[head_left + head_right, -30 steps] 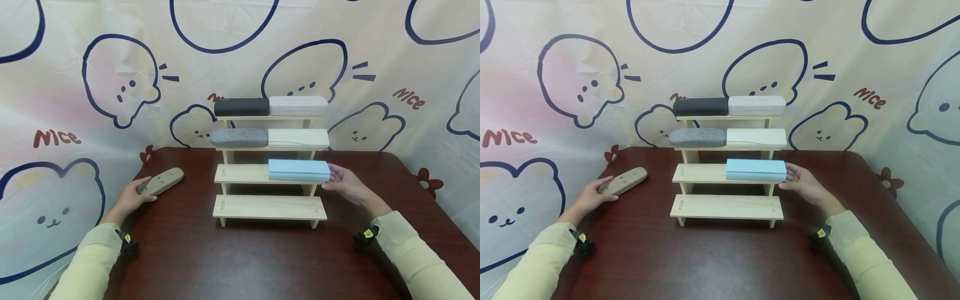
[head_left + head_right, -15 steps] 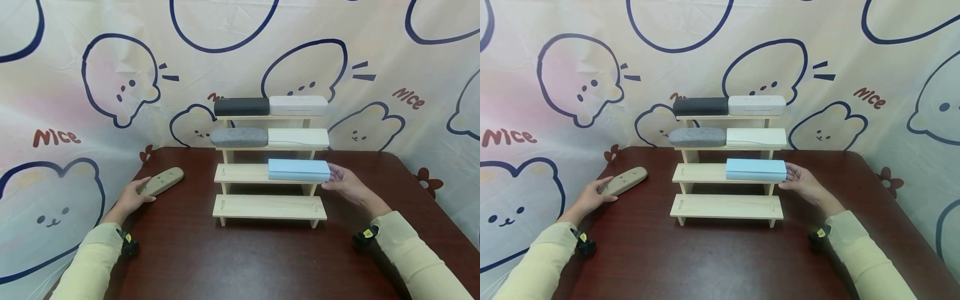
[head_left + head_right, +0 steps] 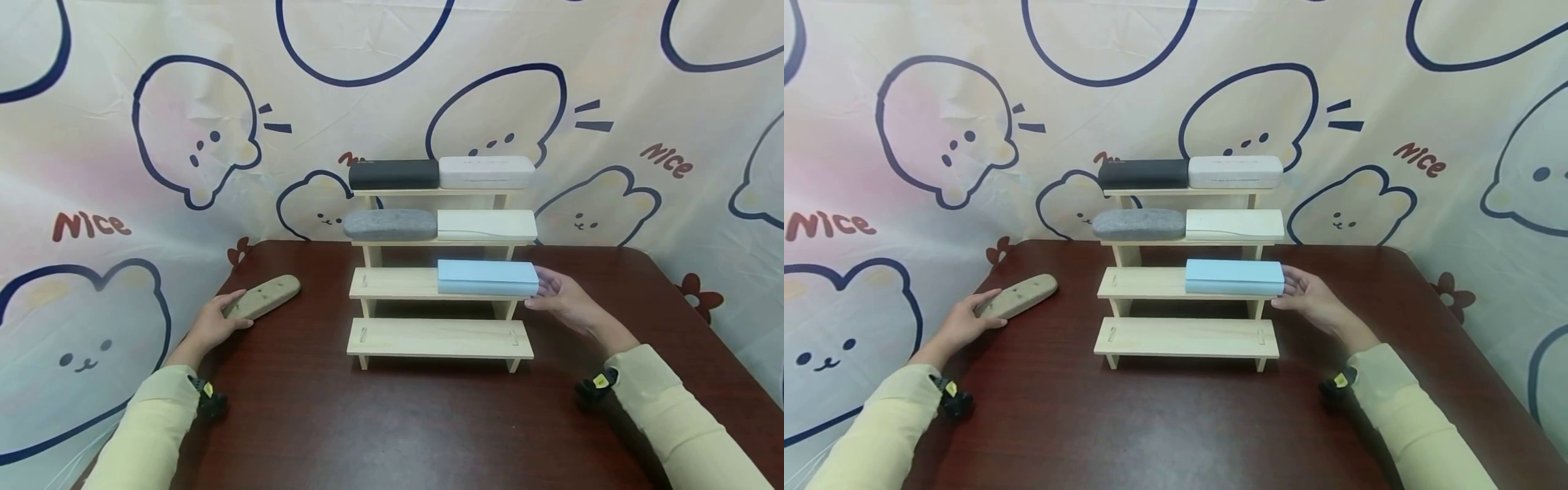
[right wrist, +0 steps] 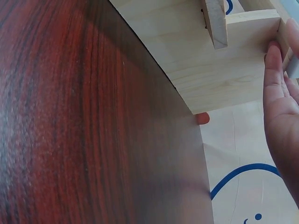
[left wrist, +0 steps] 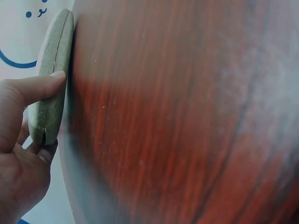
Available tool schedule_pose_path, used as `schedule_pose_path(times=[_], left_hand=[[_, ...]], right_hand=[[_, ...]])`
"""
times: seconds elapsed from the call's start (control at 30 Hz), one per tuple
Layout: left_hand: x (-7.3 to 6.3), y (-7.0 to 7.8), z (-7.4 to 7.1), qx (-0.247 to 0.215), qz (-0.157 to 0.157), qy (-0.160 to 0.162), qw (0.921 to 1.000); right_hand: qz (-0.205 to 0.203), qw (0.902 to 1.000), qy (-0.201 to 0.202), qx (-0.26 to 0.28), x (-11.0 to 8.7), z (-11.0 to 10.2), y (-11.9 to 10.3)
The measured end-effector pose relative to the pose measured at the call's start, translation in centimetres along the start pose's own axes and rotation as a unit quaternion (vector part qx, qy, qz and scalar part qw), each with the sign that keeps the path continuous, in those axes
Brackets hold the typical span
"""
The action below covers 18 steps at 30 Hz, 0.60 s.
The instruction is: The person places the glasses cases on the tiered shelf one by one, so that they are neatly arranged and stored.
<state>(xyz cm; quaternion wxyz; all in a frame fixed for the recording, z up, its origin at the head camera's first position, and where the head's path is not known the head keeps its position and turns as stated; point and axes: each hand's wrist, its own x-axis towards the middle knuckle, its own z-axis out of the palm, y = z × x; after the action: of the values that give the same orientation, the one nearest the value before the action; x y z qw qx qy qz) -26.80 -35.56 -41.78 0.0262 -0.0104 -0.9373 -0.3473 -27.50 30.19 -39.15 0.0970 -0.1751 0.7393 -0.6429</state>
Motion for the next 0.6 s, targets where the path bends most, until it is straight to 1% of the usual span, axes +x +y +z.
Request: schedule_pose_path(times=[0.2,0.4,0.6], left_hand=[[-0.18,-0.07,-0.07,-0.003,0.011,-0.002,0.9999],[-0.52,0.50,-0.36,-0.018,0.019,-0.006,0.9996],[-0.80,0.74,-0.68,-0.031,0.024,-0.002,0.9992]], right_hand=[[0.004,1.0000,0.000,0.005,-0.09,0.10,-0.13],[0.007,0.9999,0.001,0.007,-0.18,0.17,-0.36],[0.007,0.9999,-0.001,0.009,-0.20,0.22,-0.36]])
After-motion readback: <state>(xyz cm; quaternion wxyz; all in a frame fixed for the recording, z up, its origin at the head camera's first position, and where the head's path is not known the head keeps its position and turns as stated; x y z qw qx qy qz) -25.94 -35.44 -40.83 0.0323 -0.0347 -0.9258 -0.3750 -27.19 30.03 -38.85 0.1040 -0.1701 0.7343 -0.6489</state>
